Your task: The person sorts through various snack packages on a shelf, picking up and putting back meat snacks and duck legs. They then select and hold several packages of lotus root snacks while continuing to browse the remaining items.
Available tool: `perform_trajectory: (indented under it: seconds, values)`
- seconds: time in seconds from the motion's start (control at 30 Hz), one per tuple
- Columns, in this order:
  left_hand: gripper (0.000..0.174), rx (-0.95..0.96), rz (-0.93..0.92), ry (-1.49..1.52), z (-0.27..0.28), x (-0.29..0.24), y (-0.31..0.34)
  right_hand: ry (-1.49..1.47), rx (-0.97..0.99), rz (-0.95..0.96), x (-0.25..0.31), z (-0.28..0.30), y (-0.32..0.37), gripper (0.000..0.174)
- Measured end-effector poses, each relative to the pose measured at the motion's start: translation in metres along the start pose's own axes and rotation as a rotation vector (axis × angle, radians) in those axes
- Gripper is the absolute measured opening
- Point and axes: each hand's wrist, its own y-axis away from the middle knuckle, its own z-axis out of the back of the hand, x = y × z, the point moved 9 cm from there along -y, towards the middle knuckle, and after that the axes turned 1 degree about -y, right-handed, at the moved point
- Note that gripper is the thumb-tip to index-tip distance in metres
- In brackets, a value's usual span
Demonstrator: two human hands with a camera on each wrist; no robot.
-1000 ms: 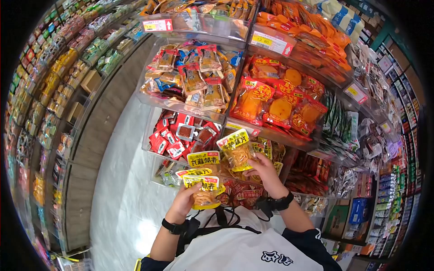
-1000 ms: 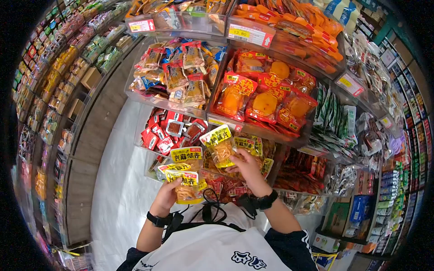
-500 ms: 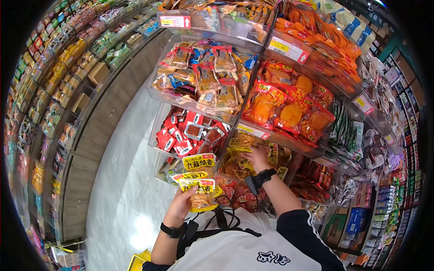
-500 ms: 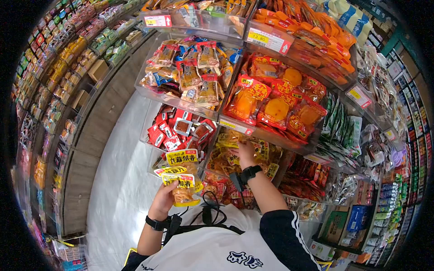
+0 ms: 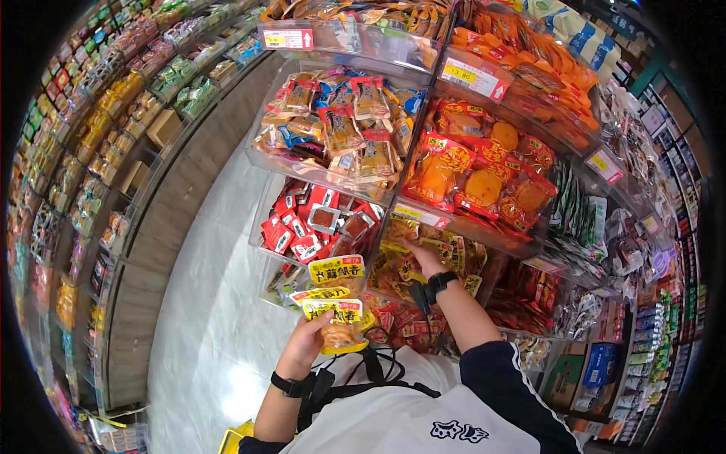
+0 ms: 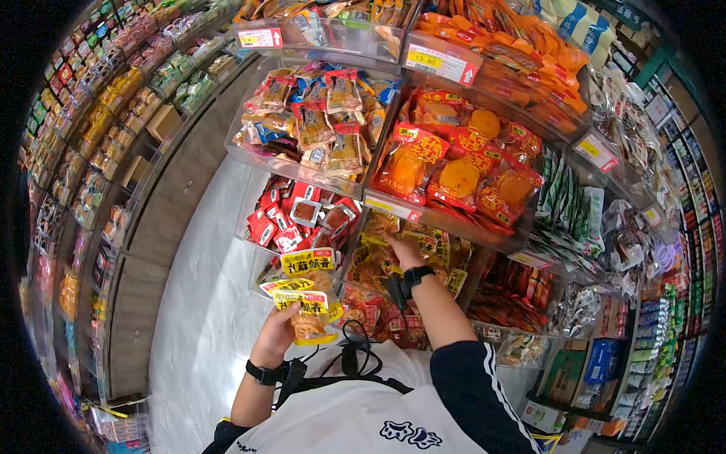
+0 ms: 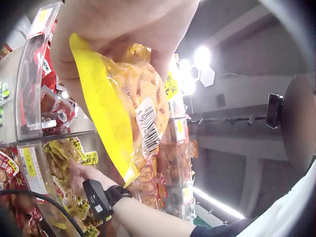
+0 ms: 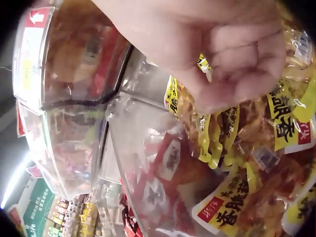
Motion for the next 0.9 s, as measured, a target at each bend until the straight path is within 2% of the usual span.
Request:
perform_trajectory:
  seconds: [0.13, 0.17, 0.27, 0.37, 0.5, 0.6, 0.7, 0.8, 0.9]
  values:
    - [0.051, 0.089, 0.016, -0.05, -0.006, 0.005, -0.003, 0.08, 0.051, 0.092, 0.007, -0.009, 0.049, 0.037]
    - [0.052, 0.107, 0.022, -0.063, -0.009, 0.006, -0.004, -0.01, 0.076, 0.156, 0.017, -0.018, 0.074, 0.037]
    - [0.046, 0.142, 0.082, -0.064, -0.018, 0.013, -0.007, 0.005, 0.52, 0.167, 0.032, -0.059, 0.146, 0.035]
    - [0.044, 0.2, 0.144, -0.085, -0.027, 0.022, -0.007, 0.123, 0.64, 0.281, 0.02, -0.074, 0.179, 0.033]
    - [0.043, 0.272, 0.21, -0.177, -0.034, 0.031, -0.008, 0.062, 0.567, 0.315, 0.016, -0.068, 0.178, 0.035]
    - [0.044, 0.28, 0.196, -0.169, -0.039, 0.031, -0.012, -0.007, 0.49, 0.437, 0.022, -0.059, 0.166, 0.03]
    - [0.043, 0.179, 0.136, -0.092, -0.032, 0.025, -0.015, -0.318, 0.253, 0.317, 0.024, -0.029, 0.139, 0.024]
    - [0.041, 0.096, 0.116, -0.006, -0.022, 0.018, -0.016, -0.315, 0.008, 0.261, 0.014, 0.0, 0.098, 0.021]
    - [0.04, 0.056, 0.095, 0.029, -0.018, 0.011, -0.011, -0.147, -0.104, 0.458, 0.029, 0.004, 0.062, 0.027]
